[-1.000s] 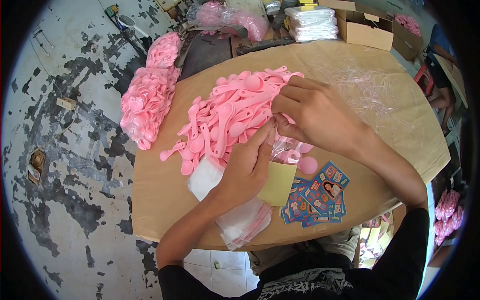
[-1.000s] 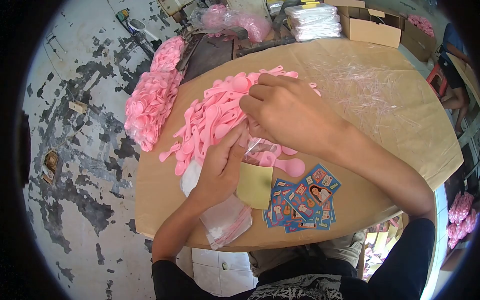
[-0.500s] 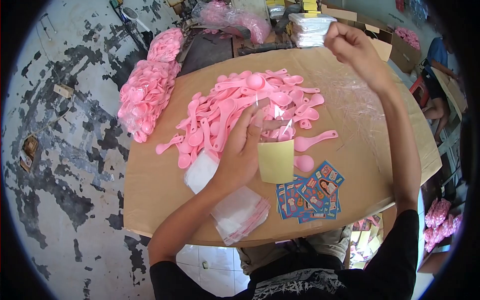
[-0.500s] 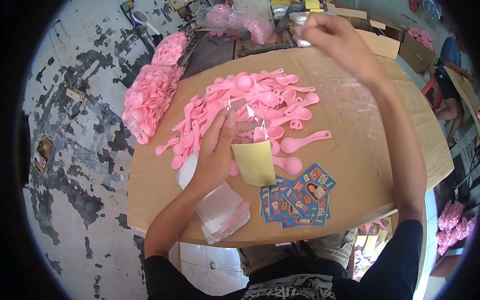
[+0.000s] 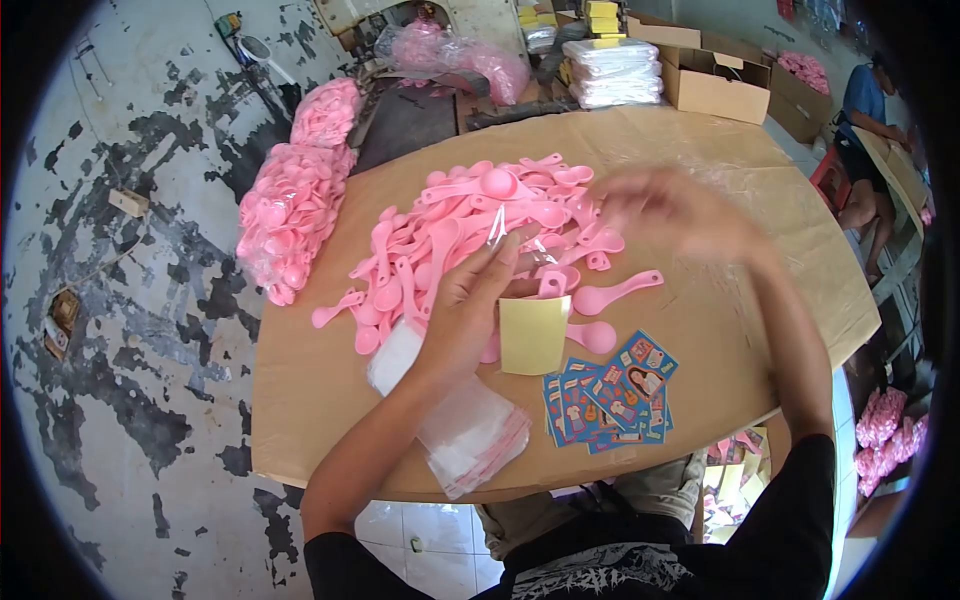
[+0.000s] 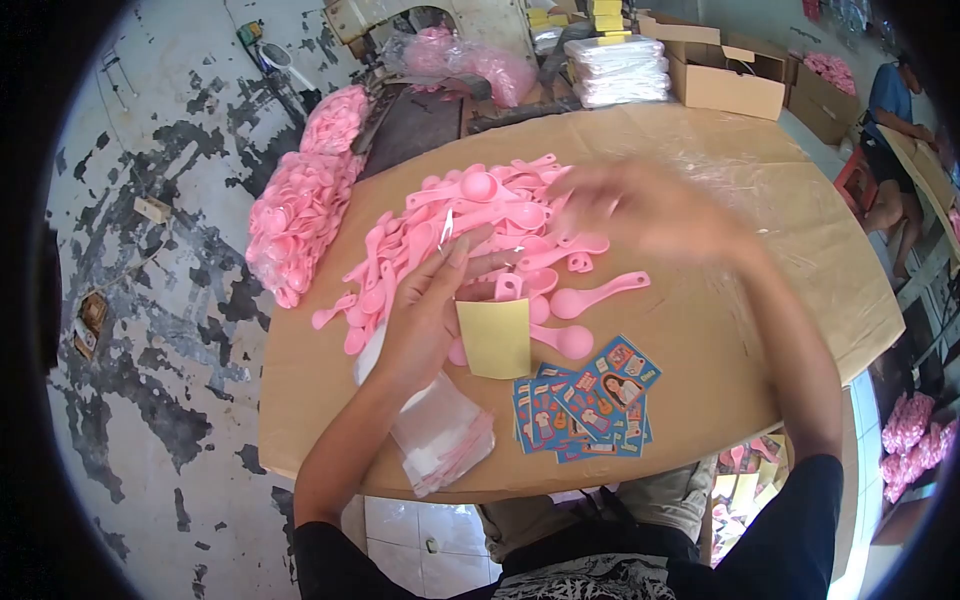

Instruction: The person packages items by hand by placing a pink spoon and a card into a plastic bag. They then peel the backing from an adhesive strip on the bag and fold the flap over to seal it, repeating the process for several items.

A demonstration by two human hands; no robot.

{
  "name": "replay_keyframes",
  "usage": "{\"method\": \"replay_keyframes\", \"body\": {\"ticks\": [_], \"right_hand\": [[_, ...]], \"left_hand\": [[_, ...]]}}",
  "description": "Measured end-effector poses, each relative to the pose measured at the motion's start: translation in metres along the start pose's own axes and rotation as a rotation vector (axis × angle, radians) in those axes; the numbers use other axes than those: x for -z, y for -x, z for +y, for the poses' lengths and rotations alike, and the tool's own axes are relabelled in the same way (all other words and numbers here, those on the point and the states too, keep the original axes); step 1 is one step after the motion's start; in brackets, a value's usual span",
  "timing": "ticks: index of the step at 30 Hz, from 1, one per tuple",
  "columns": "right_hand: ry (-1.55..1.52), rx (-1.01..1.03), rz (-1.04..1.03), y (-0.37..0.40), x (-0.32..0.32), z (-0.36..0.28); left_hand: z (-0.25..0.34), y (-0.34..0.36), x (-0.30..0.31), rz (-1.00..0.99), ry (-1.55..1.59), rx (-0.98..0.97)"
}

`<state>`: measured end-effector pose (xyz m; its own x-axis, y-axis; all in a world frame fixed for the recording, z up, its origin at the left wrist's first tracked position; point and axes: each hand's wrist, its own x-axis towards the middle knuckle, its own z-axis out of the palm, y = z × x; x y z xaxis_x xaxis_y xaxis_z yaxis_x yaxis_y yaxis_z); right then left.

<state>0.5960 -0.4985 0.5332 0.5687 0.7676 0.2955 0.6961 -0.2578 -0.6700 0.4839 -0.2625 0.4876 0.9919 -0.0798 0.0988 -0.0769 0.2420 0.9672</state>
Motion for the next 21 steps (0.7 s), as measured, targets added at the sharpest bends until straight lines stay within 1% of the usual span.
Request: {"method": "replay_keyframes", "body": {"ticks": [1, 3, 4, 7, 10, 13, 14, 16, 17, 18, 19, 21], "right_hand": [[-0.023, 0.055, -0.050, 0.000, -0.026, -0.005], [-0.171, -0.072, -0.052, -0.003, -0.056, -0.015], [-0.243, -0.141, -0.059, -0.004, -0.065, -0.017], [-0.284, -0.037, 0.027, -0.005, -0.070, -0.010], [-0.386, -0.023, 0.048, -0.004, -0.074, -0.019], [-0.468, -0.032, 0.171, -0.005, -0.080, -0.015], [-0.473, -0.037, 0.185, -0.004, -0.079, -0.016], [-0.485, -0.034, 0.216, -0.007, -0.072, -0.018], [-0.449, -0.060, 0.178, -0.007, -0.069, -0.017], [-0.413, -0.088, 0.139, -0.006, -0.065, -0.014], [-0.376, -0.118, 0.101, -0.006, -0.063, -0.011], [-0.457, 0.001, 0.049, -0.009, -0.062, 0.000]], "left_hand": [[0.000, 0.001, -0.001, -0.002, 0.002, -0.017], [0.003, 0.003, -0.004, -0.012, 0.004, -0.037], [0.004, 0.005, -0.005, 0.026, 0.055, -0.039], [0.004, 0.004, 0.000, 0.036, -0.012, -0.099], [0.009, 0.002, 0.005, 0.082, -0.059, -0.158], [0.008, -0.004, 0.006, 0.032, -0.095, -0.203], [0.009, -0.003, 0.012, -0.028, -0.101, -0.076], [0.003, -0.004, 0.015, -0.014, -0.169, -0.022], [0.000, -0.005, 0.016, -0.009, -0.205, 0.004], [-0.003, -0.006, 0.015, 0.008, -0.124, 0.022], [-0.004, -0.006, 0.015, -0.015, -0.144, 0.002], [-0.006, -0.006, 0.016, -0.062, -0.179, -0.034]]}}
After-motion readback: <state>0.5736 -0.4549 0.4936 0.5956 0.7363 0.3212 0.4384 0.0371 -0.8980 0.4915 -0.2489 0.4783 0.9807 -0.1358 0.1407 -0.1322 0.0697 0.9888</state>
